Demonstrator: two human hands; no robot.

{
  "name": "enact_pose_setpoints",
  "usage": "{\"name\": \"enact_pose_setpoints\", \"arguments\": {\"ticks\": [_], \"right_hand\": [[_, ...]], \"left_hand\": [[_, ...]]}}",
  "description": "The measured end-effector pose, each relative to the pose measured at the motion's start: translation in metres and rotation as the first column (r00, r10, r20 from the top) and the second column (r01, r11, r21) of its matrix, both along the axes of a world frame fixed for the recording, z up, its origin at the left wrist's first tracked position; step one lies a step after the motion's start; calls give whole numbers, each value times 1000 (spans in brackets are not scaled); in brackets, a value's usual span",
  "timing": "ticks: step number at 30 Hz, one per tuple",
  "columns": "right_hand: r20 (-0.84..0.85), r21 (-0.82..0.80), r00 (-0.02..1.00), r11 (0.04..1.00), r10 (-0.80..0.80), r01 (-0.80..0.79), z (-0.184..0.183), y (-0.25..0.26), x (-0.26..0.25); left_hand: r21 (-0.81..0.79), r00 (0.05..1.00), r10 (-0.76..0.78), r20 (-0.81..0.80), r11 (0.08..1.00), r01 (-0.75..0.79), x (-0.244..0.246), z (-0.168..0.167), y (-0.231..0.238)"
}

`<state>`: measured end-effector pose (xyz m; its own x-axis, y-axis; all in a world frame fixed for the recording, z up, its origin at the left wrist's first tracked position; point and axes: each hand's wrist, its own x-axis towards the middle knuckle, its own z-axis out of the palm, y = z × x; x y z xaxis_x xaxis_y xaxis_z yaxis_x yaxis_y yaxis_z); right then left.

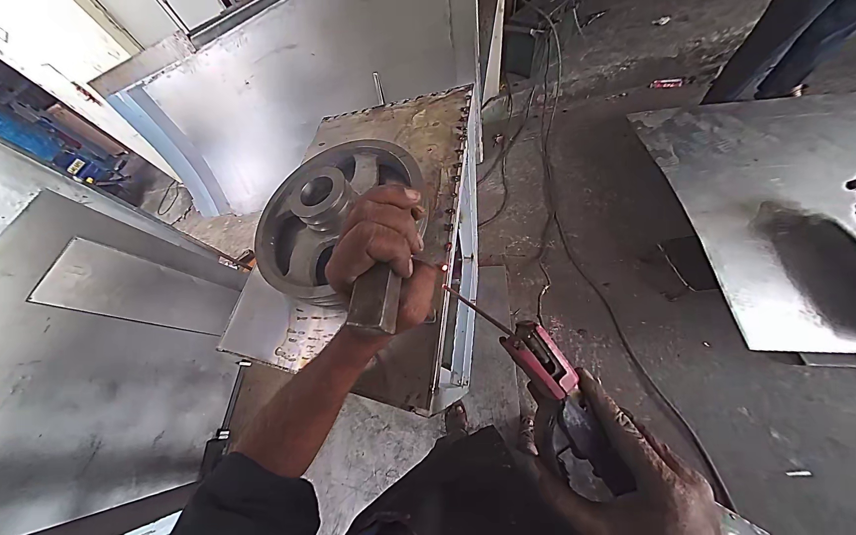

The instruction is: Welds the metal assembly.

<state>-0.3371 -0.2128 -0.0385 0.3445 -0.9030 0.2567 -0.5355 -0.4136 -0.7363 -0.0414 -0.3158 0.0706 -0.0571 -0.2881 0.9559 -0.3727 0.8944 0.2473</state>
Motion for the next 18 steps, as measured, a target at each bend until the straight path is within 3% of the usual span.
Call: {"name": "enact_pose_setpoints", "arguments": {"ticks": [18], "right_hand": [[-21,9,1000,1000,21,-21,-1,2,0]], "left_hand": [[14,999,-44,-16,999,44,1,-3,2]]}}
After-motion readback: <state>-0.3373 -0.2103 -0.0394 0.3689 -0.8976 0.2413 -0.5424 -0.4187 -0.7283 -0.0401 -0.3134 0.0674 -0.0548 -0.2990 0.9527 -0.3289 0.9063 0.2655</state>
